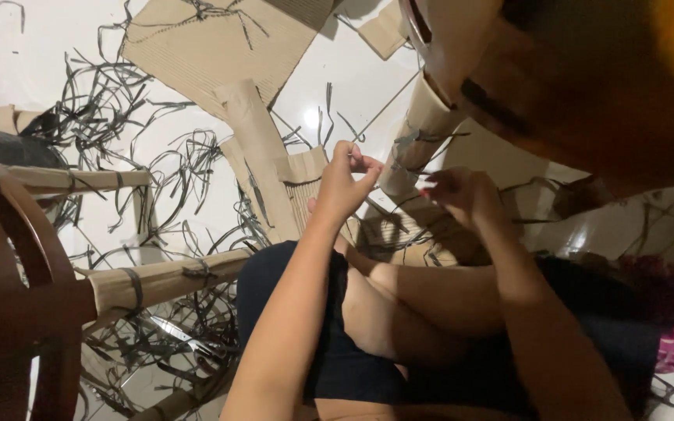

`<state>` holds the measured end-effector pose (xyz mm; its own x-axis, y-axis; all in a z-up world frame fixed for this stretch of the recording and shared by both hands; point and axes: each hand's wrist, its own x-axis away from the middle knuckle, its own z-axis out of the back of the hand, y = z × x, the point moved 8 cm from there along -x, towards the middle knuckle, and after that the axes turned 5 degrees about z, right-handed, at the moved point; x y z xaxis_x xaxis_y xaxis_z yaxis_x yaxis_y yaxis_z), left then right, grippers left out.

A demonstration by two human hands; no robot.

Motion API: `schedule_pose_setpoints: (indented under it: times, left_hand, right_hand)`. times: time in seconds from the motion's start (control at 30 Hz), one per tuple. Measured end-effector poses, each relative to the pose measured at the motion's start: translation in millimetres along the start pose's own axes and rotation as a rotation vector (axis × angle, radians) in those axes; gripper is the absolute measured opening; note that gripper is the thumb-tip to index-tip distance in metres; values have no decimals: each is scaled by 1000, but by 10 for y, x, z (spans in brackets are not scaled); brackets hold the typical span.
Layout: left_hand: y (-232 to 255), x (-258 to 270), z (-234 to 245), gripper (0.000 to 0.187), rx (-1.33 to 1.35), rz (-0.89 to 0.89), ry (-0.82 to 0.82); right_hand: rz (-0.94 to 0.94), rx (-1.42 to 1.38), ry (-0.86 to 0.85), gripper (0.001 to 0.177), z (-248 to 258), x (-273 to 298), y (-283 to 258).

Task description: The person wraps protective cardboard around wooden chair legs and secures it with plastic ties.

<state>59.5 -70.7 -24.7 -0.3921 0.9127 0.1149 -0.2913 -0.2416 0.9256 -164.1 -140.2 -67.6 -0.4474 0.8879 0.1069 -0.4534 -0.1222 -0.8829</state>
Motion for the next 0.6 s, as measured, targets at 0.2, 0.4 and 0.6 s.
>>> schedule_pose_setpoints:
  times: [0.2,0.4,0.6]
  left_hand:
    - [-341,94,151,23,-230,204,-157]
    - [-1093,117,-136,29,-583,420,-479]
    - [-925,138,-177,34,-637,449,-519]
  right_hand:
    - [-236,410,-397,25,-902,98,1032]
    - [-197,619,-386,34,-1331,115,713]
    - [-5,589,-285,24,-1479,135,763]
